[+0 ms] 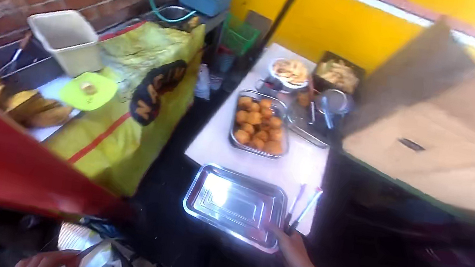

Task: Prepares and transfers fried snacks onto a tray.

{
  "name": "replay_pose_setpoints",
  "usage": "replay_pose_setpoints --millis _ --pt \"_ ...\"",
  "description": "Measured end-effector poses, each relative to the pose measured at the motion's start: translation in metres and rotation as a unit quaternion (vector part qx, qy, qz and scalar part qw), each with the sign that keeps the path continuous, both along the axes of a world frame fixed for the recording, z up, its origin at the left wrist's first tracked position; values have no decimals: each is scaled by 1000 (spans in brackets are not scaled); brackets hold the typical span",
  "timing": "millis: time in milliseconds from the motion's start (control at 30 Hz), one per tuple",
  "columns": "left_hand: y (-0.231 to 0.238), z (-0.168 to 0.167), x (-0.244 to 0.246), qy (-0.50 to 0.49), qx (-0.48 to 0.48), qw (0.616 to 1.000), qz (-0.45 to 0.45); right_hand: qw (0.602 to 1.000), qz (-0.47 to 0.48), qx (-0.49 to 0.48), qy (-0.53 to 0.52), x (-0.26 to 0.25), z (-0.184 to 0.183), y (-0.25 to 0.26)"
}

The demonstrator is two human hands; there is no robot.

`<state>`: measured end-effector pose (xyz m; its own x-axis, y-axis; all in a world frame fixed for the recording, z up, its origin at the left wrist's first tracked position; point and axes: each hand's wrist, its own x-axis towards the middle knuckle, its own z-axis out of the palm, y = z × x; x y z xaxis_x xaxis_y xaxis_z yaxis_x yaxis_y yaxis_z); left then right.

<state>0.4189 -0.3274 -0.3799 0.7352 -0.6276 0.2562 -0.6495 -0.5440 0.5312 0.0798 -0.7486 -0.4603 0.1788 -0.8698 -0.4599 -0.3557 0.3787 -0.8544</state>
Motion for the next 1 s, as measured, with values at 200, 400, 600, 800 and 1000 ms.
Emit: replay_pose_setpoints --millis 200,400,600,800,1000 --pt "-195 23 -22 93 -67 979 -168 997 -48 66 -13 -33 -34 -77" --pt "-386 2 -57 118 4 955 -271 996 15 5 88 -58 -65 -159" --pt "-541 -29 -105 98 206 888 -401 964 77 -59 247 -96 -51 -211" --pt "-616 -50 -159 145 232 814 -512 982 165 -81 -34 -73 25 -230" --pt "-598 -90 -147 301 266 823 -402 993 96 -47 -46 -70 -1 -247"
